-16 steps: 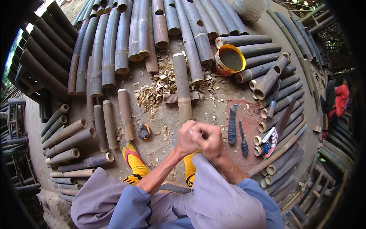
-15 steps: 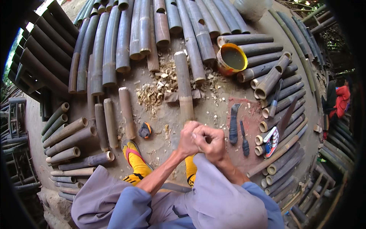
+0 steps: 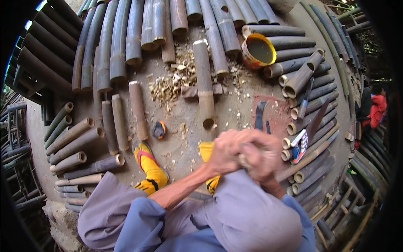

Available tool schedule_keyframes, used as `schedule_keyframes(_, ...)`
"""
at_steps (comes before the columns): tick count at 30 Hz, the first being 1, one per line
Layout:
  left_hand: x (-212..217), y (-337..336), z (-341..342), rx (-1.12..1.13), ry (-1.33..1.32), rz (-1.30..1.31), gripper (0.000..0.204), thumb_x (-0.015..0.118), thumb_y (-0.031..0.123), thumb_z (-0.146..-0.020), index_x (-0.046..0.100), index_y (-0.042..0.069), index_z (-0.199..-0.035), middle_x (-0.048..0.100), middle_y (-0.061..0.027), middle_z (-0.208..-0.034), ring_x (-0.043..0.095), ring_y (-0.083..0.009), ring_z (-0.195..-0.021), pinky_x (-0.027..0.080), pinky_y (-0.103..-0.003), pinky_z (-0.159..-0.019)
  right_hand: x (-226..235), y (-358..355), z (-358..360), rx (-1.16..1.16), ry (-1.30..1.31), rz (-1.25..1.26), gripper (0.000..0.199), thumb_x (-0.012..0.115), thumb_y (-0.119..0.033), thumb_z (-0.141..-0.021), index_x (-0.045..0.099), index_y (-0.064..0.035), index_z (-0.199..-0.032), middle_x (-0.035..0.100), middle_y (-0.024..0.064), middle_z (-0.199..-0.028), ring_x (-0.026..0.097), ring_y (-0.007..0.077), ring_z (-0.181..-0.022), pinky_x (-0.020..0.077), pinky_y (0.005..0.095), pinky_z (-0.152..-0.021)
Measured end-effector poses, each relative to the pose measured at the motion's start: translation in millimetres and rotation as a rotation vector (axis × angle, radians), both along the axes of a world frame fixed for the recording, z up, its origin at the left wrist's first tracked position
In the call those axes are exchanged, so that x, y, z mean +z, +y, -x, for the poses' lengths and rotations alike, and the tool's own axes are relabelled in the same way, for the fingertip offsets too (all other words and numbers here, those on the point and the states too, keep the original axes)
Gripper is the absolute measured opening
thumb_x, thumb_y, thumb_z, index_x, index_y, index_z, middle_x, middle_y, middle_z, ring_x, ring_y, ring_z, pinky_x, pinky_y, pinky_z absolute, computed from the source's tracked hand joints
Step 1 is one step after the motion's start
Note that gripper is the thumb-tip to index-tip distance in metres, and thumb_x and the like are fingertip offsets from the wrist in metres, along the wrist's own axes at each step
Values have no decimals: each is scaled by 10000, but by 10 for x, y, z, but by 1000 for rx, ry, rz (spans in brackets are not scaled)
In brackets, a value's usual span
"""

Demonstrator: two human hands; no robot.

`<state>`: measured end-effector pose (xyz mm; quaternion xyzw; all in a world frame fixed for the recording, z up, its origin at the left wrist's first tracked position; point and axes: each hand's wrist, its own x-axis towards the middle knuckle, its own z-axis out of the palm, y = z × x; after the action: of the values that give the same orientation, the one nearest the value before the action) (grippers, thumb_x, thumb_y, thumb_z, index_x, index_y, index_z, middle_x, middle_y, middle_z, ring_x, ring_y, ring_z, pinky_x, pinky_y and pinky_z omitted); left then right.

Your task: The person measures a bamboo section with a tape measure, cuts it with a saw, and carves a rectangular hole into the side of the tube using a machete and a wood block as a mallet.

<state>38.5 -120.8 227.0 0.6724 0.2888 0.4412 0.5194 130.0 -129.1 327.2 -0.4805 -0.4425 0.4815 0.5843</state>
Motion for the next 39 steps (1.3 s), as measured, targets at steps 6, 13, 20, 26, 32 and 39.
schedule_keyframes(6, -15, 343, -46, -25, 183, -151, 608, 724, 180, -579, 525, 19, -1131, 538, -155, -1057, 480, -331, -1048, 386, -416, -910, -350, 152, -891, -231, -209, 437, 252, 613, -159, -887, 569, 3, -699, 606, 69, -639, 549, 115, -540, 464, 281, -573)
schedule_keyframes(13, -1207, 858, 1652, 868, 1294, 96, 775, 763, 112, -648, 379, 86, -1321, 452, -172, -1213, 407, -334, -1197, 352, -449, -994, -1348, 90, -1411, -380, -1209, 529, 227, 667, -165, -831, 607, 7, -965, 631, 166, -948, 608, 270, -882, 505, 392, -732)
schedule_keyframes(20, -1585, 1012, 2658, 913, 1234, -175, 792, 666, -29, -656, 349, 117, -1367, 415, -187, -1218, 412, -378, -1172, 351, -495, -1006, -1940, 1307, -719, -112, -1018, 266, 483, 654, -197, -840, 487, -18, -1257, 570, 277, -1115, 574, 372, -1014, 506, 463, -831)
schedule_keyframes(26, -1169, 1273, 1955, 747, 823, -158, 570, 667, 39, -706, 503, 79, -1251, 475, -134, -1189, 481, -289, -1126, 409, -421, -978, -2491, 2110, -808, -46, -949, 423, 829, 715, -287, -734, 300, -30, -1403, 592, 308, -1054, 608, 385, -967, 522, 436, -819)
schedule_keyframes(32, -855, 1326, 1143, 291, 232, 653, 396, 649, 330, -854, 618, 46, -1127, 638, -102, -1057, 614, -208, -966, 503, -375, -830, -1865, 1831, -576, -206, -534, 302, 806, 752, -353, -671, 415, 91, -1253, 614, 232, -1079, 637, 288, -917, 525, 380, -811)
schedule_keyframes(39, -287, 1453, 527, -250, -140, 1165, 567, 628, 375, -855, 456, -18, -1227, 600, -174, -1094, 646, -261, -921, 553, -429, -798, -1103, 235, -3, 39, -209, 309, 618, 707, -301, -825, 470, 54, -1271, 671, 135, -811, 646, 137, -687, 520, 287, -517)
